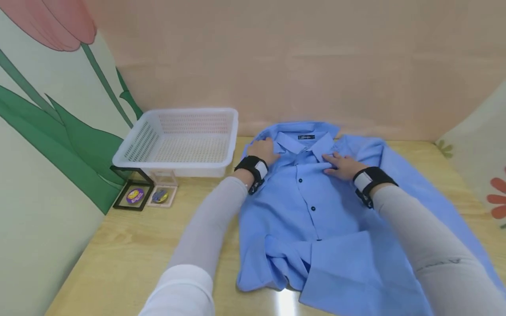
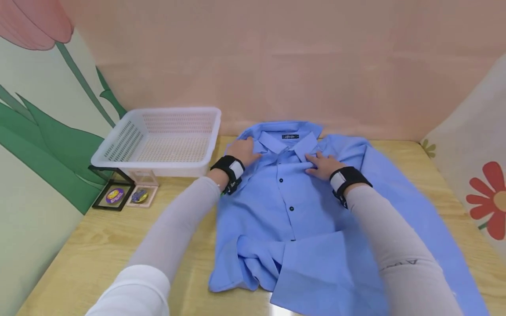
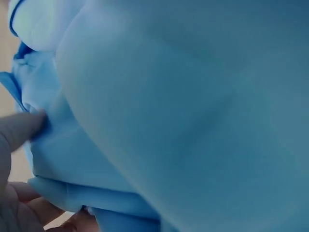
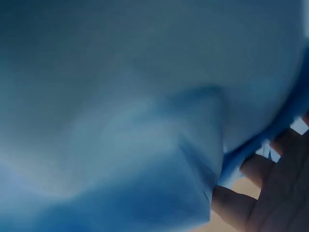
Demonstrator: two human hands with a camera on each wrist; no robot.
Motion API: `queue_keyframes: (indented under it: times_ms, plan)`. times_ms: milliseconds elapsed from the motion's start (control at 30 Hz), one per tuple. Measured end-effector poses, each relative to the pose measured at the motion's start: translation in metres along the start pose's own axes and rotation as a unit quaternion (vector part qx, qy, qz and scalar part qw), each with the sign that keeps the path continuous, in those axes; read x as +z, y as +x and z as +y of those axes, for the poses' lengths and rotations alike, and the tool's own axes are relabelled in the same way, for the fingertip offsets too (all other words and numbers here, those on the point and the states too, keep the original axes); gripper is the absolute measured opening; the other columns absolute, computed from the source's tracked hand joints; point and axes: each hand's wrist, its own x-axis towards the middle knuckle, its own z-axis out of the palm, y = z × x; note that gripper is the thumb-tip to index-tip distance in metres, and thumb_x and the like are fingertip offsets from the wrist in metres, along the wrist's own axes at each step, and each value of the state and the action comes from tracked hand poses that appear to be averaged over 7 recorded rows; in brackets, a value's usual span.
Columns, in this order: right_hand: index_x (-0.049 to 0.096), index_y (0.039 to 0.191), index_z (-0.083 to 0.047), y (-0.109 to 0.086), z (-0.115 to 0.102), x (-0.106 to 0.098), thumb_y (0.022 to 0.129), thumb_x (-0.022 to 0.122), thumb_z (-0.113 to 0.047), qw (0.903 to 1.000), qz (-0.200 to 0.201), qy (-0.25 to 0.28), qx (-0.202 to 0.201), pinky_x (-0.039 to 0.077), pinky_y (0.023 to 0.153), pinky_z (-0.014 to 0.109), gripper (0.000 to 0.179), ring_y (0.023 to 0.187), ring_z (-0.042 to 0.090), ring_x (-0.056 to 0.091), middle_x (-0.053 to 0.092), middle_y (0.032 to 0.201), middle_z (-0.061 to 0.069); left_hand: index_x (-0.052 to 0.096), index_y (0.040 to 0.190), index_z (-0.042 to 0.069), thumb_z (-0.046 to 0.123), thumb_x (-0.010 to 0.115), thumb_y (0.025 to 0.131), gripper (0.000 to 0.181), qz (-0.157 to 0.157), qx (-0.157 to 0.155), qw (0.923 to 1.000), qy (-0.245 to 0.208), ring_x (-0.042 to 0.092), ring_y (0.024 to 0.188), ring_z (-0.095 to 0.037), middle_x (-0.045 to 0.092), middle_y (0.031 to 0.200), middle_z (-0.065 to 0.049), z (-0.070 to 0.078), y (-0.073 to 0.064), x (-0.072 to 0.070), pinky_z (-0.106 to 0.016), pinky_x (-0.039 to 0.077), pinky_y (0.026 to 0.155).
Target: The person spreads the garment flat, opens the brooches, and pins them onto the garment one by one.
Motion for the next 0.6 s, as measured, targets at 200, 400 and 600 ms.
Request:
queue_keyframes:
  times_ms: [200, 400, 600]
  plan:
    - [0.016, 0.159, -0.012, 0.006, -0.006, 0.005, 0.101, 0.043, -0.055, 0.9995, -0.003, 0.013, 0.030, 0.014, 0.107, 0.081, 0.077, 0.133, 0.075, 0.004, 0.002, 0.159, 0.036, 0.066, 0.100, 0.007, 0.010, 0.048, 0.102, 0.018, 0.062, 0.041, 0.9972, -0.004, 0.068, 0.087, -0.022, 0.071, 0.095, -0.008, -0.004, -0.007, -0.005, -0.036, 0.057, 0.076]
    - [0.017, 0.158, -0.010, 0.012, -0.005, 0.008, 0.099, 0.043, -0.059, 0.9980, -0.005, -0.026, 0.058, 0.020, 0.109, 0.077, 0.081, 0.131, 0.075, 0.015, 0.005, 0.156, 0.041, 0.065, 0.106, 0.004, 0.015, 0.059, 0.098, 0.015, 0.044, 0.076, 0.9961, 0.003, 0.068, 0.098, -0.025, 0.071, 0.106, -0.010, -0.008, -0.021, -0.031, -0.035, 0.056, 0.086]
    - [0.017, 0.157, -0.004, 0.011, 0.007, 0.012, 0.095, 0.043, -0.065, 0.9971, -0.008, -0.024, 0.072, 0.018, 0.110, 0.076, 0.090, 0.132, 0.071, 0.022, 0.006, 0.154, 0.044, 0.067, 0.100, 0.001, 0.007, 0.048, 0.095, 0.021, 0.087, 0.133, 0.9827, 0.095, 0.069, 0.092, -0.029, 0.070, 0.099, -0.013, -0.027, -0.026, -0.054, -0.037, 0.057, 0.081]
